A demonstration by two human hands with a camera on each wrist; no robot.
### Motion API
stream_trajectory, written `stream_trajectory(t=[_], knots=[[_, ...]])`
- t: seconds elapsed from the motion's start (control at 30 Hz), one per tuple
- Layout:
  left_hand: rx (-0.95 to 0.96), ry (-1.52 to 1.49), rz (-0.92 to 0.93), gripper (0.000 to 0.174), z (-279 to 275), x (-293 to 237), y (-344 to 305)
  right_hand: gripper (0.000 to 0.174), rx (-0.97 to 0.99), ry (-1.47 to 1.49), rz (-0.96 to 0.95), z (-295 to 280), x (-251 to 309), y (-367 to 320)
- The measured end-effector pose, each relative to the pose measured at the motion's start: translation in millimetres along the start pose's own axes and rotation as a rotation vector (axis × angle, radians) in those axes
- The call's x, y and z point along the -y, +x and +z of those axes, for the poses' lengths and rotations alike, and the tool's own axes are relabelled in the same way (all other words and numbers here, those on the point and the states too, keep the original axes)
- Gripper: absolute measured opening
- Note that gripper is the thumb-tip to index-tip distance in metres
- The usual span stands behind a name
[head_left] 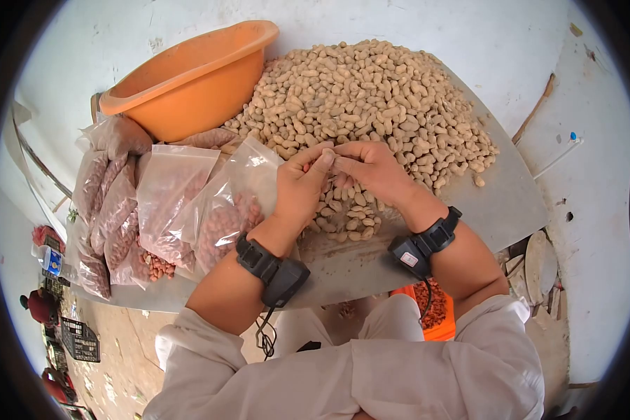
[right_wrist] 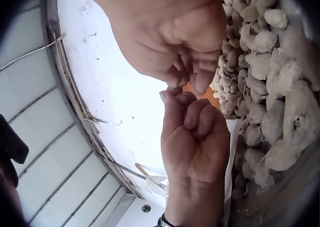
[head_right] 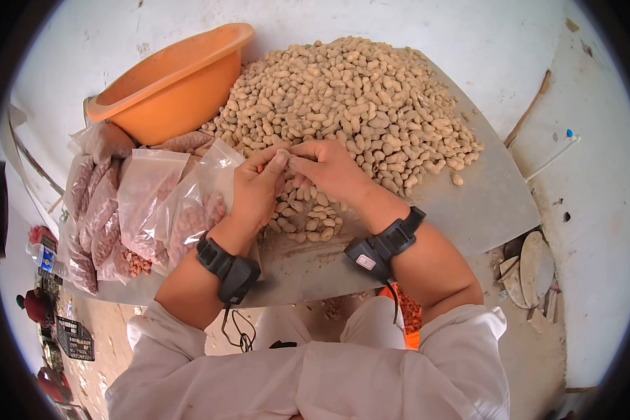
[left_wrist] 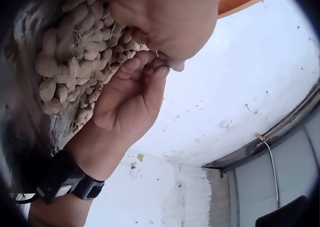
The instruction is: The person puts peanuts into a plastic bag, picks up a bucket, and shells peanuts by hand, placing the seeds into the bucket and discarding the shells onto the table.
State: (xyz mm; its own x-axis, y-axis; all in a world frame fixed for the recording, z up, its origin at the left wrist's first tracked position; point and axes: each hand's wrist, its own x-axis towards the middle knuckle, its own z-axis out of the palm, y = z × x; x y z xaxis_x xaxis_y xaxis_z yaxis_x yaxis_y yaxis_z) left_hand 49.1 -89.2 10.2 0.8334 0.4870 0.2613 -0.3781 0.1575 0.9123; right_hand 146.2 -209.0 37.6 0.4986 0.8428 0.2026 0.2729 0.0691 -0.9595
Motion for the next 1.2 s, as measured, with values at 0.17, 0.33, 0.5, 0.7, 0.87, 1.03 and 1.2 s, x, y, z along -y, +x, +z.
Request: stream_trajectory(t=[0.17, 0.33, 0.5, 0.7, 0.87, 1.03, 1.2], knots=[[0.001, 0.076, -0.003, 0.022, -1, 0, 1, 0.025, -0.089, -0.232, -0.111, 6, 3, -6], [-0.004, 0.081, 0.026, 0.020, 0, 1, 1, 0.021, -0.197, -0.290, -0.228, 11, -10, -2], [0.014, 0.050, 0.077, 0.018, 6, -3, 1, 0.021, -0.231, -0.250, -0.175, 15, -8, -4], [0.004, 0.089, 0.076, 0.020, 8, -3, 2, 0.023, -0.199, 0.278, -0.016, 18, -9, -5], [0.017, 0.014, 0.089, 0.019, 13, -4, -2, 0.020, -0.282, 0.576, 0.052, 26, -14, -3], [-0.057, -0.052, 0.111, 0.018, 13, 12, 3, 0.014, -0.251, 0.843, 0.043, 26, -22, 1], [-0.077, -0.270, -0.047, 0.018, 11, 3, 2, 0.012, -0.303, 0.771, 0.051, 24, -16, 2]])
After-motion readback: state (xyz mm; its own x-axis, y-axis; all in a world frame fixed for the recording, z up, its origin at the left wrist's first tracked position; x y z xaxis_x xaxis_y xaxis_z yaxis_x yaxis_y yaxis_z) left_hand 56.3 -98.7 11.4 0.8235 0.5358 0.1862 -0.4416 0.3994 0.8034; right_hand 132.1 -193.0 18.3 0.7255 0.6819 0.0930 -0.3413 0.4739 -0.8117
